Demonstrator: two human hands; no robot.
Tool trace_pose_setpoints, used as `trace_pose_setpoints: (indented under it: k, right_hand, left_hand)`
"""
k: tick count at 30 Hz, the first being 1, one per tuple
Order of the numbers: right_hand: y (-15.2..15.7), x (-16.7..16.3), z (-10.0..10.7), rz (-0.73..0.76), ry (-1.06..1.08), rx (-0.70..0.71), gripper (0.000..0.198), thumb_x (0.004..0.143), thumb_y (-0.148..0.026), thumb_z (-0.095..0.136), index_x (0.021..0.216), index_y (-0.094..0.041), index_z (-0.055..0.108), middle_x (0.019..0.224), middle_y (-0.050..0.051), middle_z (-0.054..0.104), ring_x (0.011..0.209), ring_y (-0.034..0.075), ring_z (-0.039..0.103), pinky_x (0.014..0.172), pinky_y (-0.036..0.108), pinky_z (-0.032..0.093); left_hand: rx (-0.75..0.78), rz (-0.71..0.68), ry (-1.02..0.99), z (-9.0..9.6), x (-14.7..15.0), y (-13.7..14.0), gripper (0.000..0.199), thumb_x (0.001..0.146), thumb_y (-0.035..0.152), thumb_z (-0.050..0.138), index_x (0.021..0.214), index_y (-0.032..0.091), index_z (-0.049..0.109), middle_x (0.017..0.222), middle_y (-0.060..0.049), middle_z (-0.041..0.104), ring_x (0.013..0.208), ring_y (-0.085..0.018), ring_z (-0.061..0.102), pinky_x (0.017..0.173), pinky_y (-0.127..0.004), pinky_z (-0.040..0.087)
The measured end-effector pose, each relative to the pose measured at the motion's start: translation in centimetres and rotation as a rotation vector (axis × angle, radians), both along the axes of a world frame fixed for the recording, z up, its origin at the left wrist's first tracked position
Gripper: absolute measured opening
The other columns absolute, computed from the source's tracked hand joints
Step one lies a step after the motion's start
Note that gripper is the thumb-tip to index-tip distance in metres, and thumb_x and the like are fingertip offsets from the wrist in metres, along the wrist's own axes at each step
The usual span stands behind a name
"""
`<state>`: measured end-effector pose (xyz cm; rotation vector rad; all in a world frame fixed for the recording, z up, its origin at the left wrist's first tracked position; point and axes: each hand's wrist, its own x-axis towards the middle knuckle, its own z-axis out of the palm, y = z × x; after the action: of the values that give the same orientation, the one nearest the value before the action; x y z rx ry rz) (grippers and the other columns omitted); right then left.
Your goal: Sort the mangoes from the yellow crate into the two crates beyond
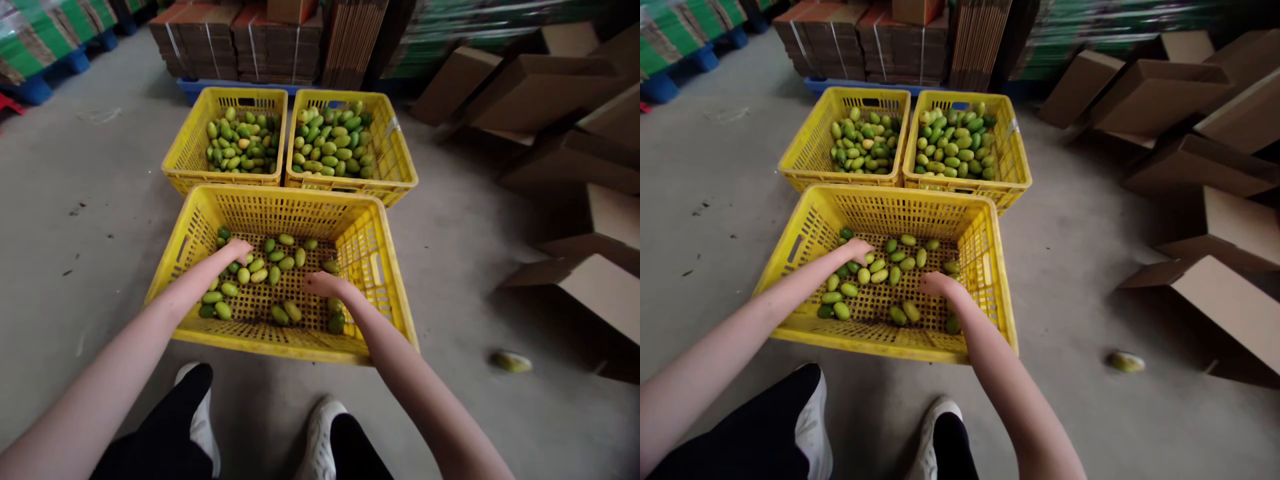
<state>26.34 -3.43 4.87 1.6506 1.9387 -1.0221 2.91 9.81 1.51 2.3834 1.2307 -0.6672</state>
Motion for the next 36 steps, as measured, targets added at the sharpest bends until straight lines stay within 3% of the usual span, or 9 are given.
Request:
trace_pose_setpoints:
  k: [3,6,10,15,19,22,29,32,36]
  right_hand:
    - [0.0,0.0,0.1,0.007,-0.013,0.001,0.035,0.092,-0.032,0.055,0.118,-0.013,0.070,0.122,0.017,0.070,0.114,0.032,0.066,0.087,0.032,0.051]
    - [0.0,0.1,0.0,0.011,-0.025,0.001,0.036,0.092,-0.032,0.054,0.118,-0.014,0.070,0.119,0.017,0.071,0.112,0.032,0.067,0.085,0.033,0.052]
    - [-0.1,0.2,-0.8,0.030,-0.029,-0.014,0.033,0.092,-0.031,0.053,0.116,-0.017,0.070,0.111,0.013,0.074,0.103,0.029,0.070,0.080,0.031,0.053]
    - [-0.4,0.2,-2.3,0.061,-0.055,-0.078,0.039,0.094,-0.035,0.052,0.127,-0.019,0.064,0.117,0.011,0.072,0.109,0.027,0.068,0.084,0.029,0.052]
    - [-0.9,-0.5,-3.6,0.098,-0.078,-0.143,0.039,0.092,-0.035,0.056,0.125,-0.016,0.065,0.115,0.014,0.072,0.105,0.028,0.069,0.078,0.029,0.053]
    - [-1.3,-1.8,-4.7,0.141,-0.083,-0.177,0.038,0.088,-0.034,0.063,0.122,-0.017,0.067,0.113,0.014,0.073,0.103,0.028,0.070,0.076,0.028,0.053]
    - [-1.8,-5.9,-6.9,0.193,-0.154,-0.152,0.038,0.071,-0.031,0.078,0.105,-0.015,0.073,0.110,0.018,0.073,0.102,0.035,0.069,0.074,0.034,0.055]
    - [-0.9,-5.8,-5.7,0.174,-0.124,-0.049,0.039,0.073,-0.031,0.076,0.108,-0.014,0.070,0.109,0.018,0.072,0.101,0.033,0.069,0.075,0.033,0.054]
    - [1.2,-3.9,-1.7,0.052,0.035,0.217,0.035,0.081,-0.035,0.066,0.108,-0.014,0.062,0.107,0.014,0.071,0.097,0.027,0.068,0.080,0.031,0.051]
  left_hand:
    - [0.008,-0.031,-0.050,2.6,-0.1,0.9,0.038,0.055,0.028,0.084,0.089,0.018,0.072,0.082,-0.002,0.070,0.098,-0.025,0.060,0.089,-0.031,0.038]
    - [-0.016,0.034,-0.311,5.7,-0.2,1.8,0.044,0.056,0.037,0.083,0.093,0.018,0.071,0.091,-0.005,0.070,0.096,-0.026,0.062,0.085,-0.032,0.040]
    - [-0.384,0.336,-0.878,8.6,-0.3,1.0,0.054,0.060,0.041,0.080,0.104,0.016,0.061,0.092,-0.005,0.070,0.081,-0.019,0.064,0.078,-0.032,0.045]
    - [-0.859,0.664,-1.376,8.1,0.1,-3.0,0.036,0.071,0.042,0.073,0.092,0.017,0.058,0.082,-0.002,0.068,0.074,-0.014,0.064,0.071,-0.028,0.047]
    - [-1.000,0.669,-1.335,7.6,0.9,-5.3,0.035,0.074,0.044,0.073,0.089,0.014,0.062,0.084,-0.006,0.069,0.076,-0.016,0.065,0.074,-0.030,0.048]
    - [-0.897,0.646,-1.269,7.8,1.3,-5.7,0.039,0.068,0.032,0.081,0.097,0.013,0.063,0.093,-0.008,0.071,0.082,-0.017,0.066,0.082,-0.034,0.048]
    - [-0.507,0.854,-1.127,7.6,0.9,-4.7,0.047,0.061,0.025,0.084,0.100,0.015,0.060,0.093,-0.004,0.066,0.091,-0.019,0.062,0.089,-0.036,0.048]
    - [-0.442,0.839,-1.142,7.8,0.5,-4.1,0.047,0.061,0.026,0.083,0.100,0.016,0.059,0.093,-0.003,0.065,0.092,-0.019,0.061,0.089,-0.036,0.047]
    - [-0.351,0.776,-1.171,8.3,0.2,-3.5,0.052,0.057,0.025,0.085,0.101,0.017,0.058,0.094,-0.003,0.064,0.092,-0.019,0.061,0.088,-0.036,0.048]
